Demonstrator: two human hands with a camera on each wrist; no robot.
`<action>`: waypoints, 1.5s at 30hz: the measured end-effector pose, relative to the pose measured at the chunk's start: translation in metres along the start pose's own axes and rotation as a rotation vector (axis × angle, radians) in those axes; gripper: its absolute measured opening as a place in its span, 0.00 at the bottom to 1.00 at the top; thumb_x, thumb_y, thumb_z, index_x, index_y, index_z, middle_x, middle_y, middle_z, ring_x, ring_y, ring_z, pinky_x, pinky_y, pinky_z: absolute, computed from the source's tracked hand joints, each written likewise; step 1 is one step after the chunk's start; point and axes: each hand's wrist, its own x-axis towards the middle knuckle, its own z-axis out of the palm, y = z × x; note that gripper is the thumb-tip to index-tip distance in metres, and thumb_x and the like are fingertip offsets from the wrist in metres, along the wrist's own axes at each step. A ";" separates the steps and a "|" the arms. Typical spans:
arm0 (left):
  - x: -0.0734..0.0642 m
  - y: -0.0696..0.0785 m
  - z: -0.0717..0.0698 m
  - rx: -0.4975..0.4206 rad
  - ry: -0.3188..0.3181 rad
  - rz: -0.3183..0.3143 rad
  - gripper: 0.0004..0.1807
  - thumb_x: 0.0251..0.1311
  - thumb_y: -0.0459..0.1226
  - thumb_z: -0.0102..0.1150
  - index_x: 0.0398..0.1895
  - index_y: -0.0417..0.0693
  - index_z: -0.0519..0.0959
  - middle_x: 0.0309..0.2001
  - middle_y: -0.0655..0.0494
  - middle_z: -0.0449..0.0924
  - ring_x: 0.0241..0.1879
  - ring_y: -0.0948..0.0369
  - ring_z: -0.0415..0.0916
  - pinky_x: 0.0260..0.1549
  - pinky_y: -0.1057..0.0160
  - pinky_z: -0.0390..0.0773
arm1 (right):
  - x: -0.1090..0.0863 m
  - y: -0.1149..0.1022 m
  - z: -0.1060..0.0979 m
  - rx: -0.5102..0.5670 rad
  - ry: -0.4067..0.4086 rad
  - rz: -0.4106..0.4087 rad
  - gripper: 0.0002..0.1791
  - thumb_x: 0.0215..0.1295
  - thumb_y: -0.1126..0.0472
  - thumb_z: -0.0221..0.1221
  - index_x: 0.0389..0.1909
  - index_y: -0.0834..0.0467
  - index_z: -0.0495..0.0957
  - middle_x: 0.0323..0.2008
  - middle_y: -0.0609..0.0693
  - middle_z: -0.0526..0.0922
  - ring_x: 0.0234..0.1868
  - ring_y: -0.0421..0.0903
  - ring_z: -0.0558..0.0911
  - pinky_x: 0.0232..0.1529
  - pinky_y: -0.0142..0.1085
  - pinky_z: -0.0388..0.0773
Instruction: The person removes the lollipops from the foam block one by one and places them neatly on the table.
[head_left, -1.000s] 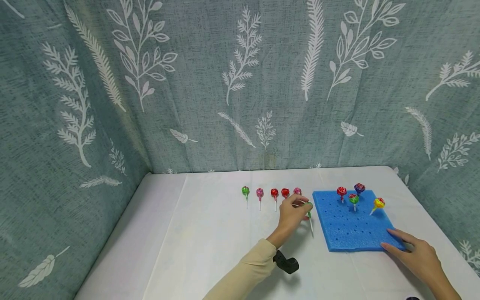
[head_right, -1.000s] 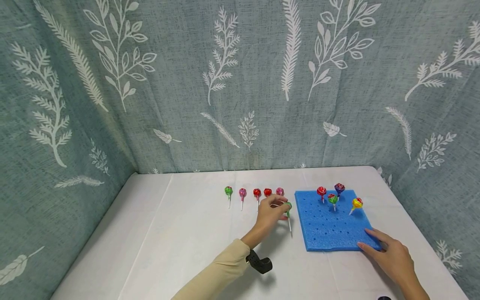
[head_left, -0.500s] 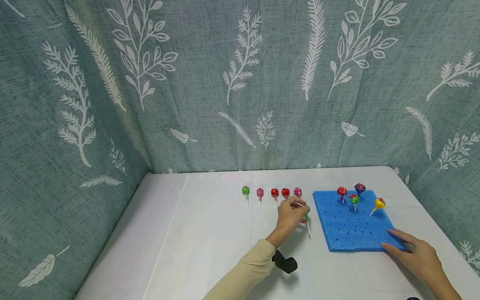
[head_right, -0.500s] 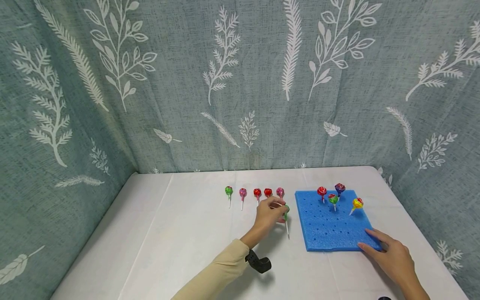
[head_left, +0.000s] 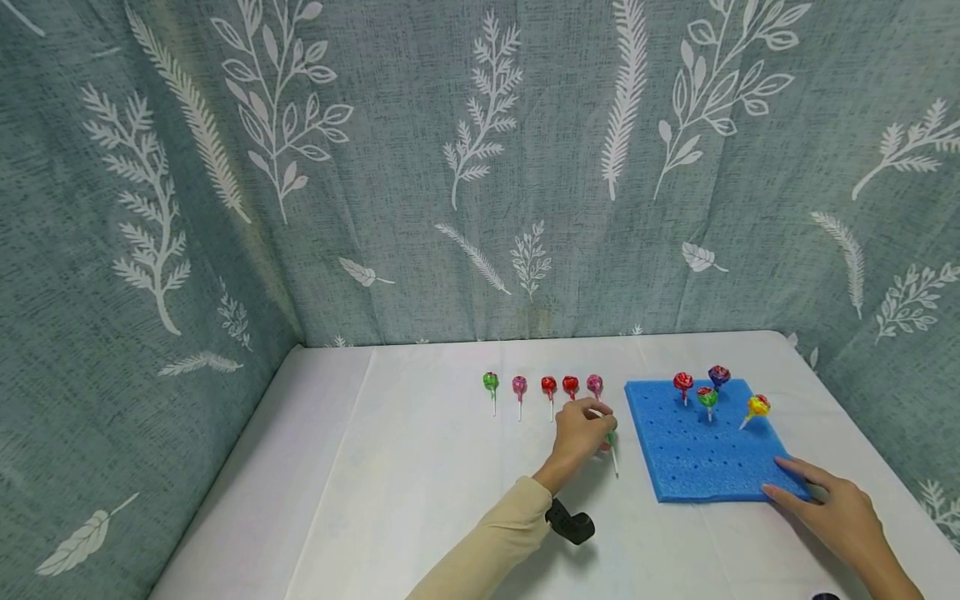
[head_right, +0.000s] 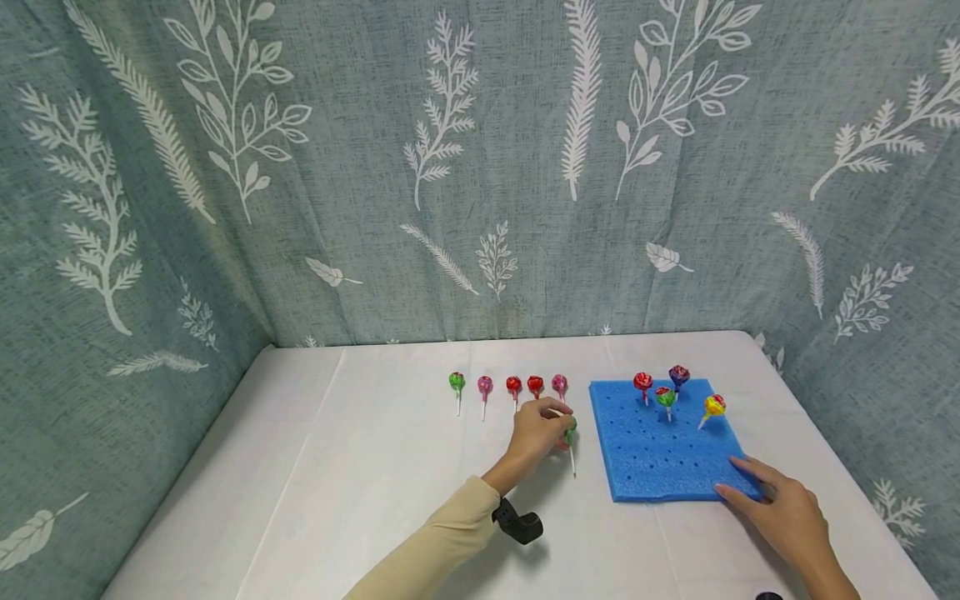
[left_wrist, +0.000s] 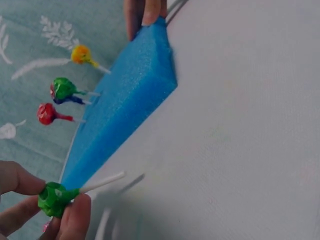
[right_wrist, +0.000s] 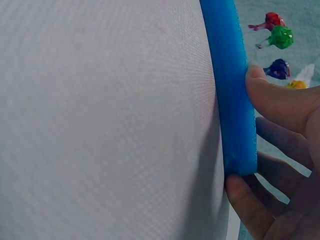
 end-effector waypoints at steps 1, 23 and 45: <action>0.000 -0.001 0.000 0.009 -0.003 -0.004 0.07 0.55 0.33 0.62 0.36 0.40 0.82 0.26 0.57 0.72 0.19 0.64 0.72 0.20 0.68 0.77 | 0.000 0.000 0.000 0.001 -0.005 0.002 0.42 0.57 0.38 0.61 0.59 0.70 0.69 0.57 0.77 0.64 0.55 0.77 0.63 0.46 0.68 0.65; 0.003 -0.011 -0.001 0.128 -0.058 0.061 0.11 0.51 0.26 0.65 0.40 0.36 0.82 0.25 0.56 0.72 0.16 0.66 0.72 0.17 0.72 0.76 | 0.002 0.001 -0.001 0.014 -0.067 0.045 0.45 0.58 0.35 0.58 0.62 0.69 0.66 0.59 0.78 0.61 0.57 0.78 0.60 0.48 0.68 0.64; 0.001 -0.011 -0.002 0.128 -0.069 0.038 0.14 0.49 0.26 0.66 0.42 0.39 0.81 0.28 0.54 0.73 0.20 0.64 0.72 0.17 0.70 0.77 | 0.002 0.000 -0.001 0.009 -0.057 0.047 0.46 0.57 0.35 0.59 0.61 0.70 0.66 0.58 0.78 0.61 0.57 0.77 0.61 0.49 0.67 0.64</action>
